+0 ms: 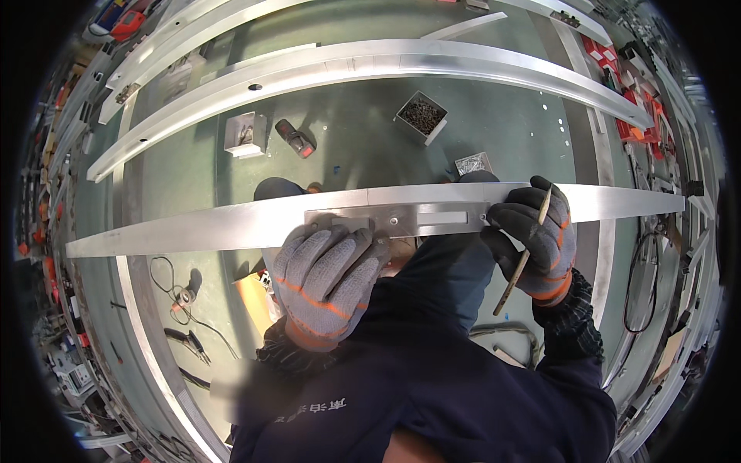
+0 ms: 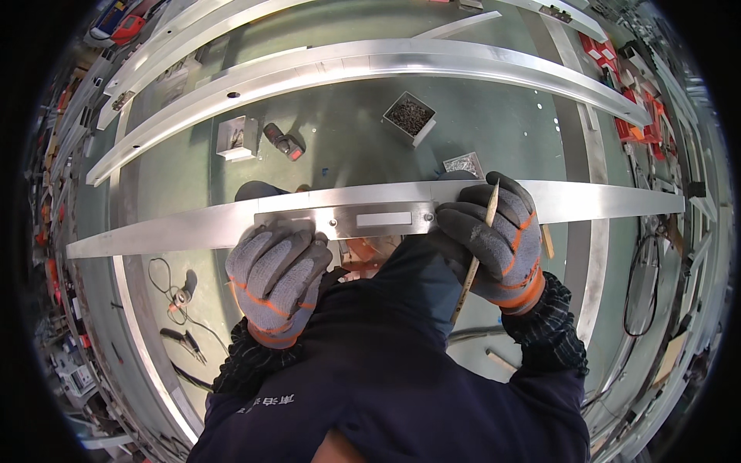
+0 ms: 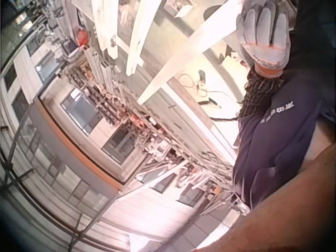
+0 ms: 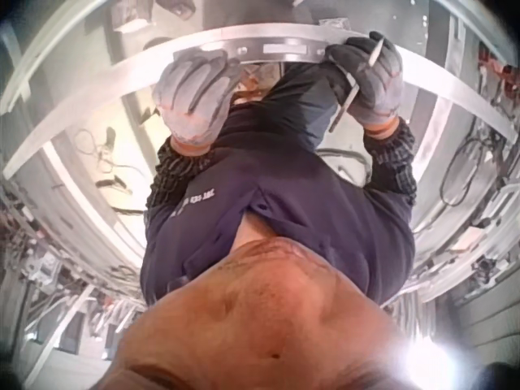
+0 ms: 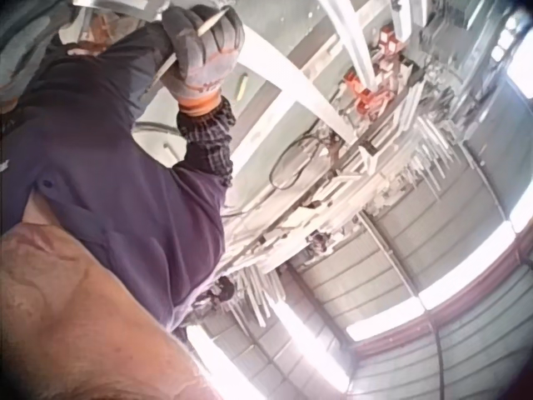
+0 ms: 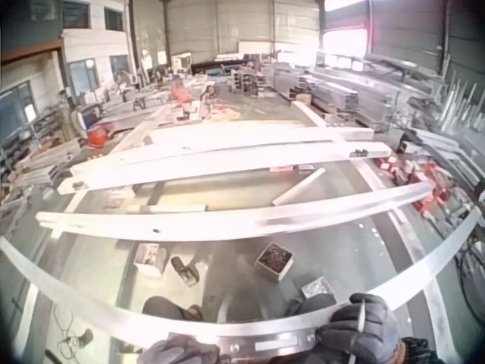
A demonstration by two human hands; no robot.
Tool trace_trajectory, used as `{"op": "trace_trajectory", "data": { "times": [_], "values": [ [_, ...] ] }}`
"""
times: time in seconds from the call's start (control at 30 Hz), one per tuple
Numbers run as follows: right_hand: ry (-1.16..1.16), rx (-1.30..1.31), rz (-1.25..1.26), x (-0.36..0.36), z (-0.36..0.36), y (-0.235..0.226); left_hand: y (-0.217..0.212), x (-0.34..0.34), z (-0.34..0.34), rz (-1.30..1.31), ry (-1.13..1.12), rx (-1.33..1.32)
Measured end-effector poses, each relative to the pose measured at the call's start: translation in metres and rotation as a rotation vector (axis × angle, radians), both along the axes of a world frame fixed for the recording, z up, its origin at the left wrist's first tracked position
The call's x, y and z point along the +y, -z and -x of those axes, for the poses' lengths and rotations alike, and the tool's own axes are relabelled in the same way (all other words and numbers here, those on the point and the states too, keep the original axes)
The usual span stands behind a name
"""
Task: The person measures and marks a long aluminum profile using a tape measure, pencil, and metal square. They repeatedly position the square, draw lines, and flip the profile to mark both sides in a workshop setting.
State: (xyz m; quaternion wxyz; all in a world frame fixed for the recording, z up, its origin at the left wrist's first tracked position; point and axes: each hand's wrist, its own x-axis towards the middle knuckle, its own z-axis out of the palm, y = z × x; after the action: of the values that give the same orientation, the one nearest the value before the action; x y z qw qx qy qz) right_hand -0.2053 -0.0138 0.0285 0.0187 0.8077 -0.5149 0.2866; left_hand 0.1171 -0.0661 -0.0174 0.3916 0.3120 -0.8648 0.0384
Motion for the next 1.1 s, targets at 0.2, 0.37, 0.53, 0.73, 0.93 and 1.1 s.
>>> {"op": "trace_trajectory", "data": {
  "times": [0.2, 0.37, 0.53, 0.73, 0.93, 1.1],
  "values": [
    [-0.002, -0.045, 0.028, -0.006, -0.007, -0.001, -0.004, -0.001, 0.001, 0.030, -0.048, 0.086],
    [0.009, -0.025, 0.063, -0.005, -0.012, 0.004, -0.010, 0.001, -0.003, -0.002, -0.125, 0.066],
    [0.000, -0.042, 0.048, -0.003, -0.013, 0.005, 0.001, 0.005, -0.009, -0.038, -0.097, 0.082],
    [-0.015, -0.031, 0.045, -0.005, -0.011, 0.006, 0.004, 0.002, -0.006, 0.002, -0.093, 0.086],
    [-0.033, -0.060, 0.053, -0.006, -0.013, 0.006, 0.001, 0.006, -0.005, -0.017, -0.133, 0.064],
    [-0.028, -0.066, 0.043, -0.002, -0.010, 0.005, -0.003, 0.005, 0.000, -0.056, -0.125, 0.041]
  ]
}}
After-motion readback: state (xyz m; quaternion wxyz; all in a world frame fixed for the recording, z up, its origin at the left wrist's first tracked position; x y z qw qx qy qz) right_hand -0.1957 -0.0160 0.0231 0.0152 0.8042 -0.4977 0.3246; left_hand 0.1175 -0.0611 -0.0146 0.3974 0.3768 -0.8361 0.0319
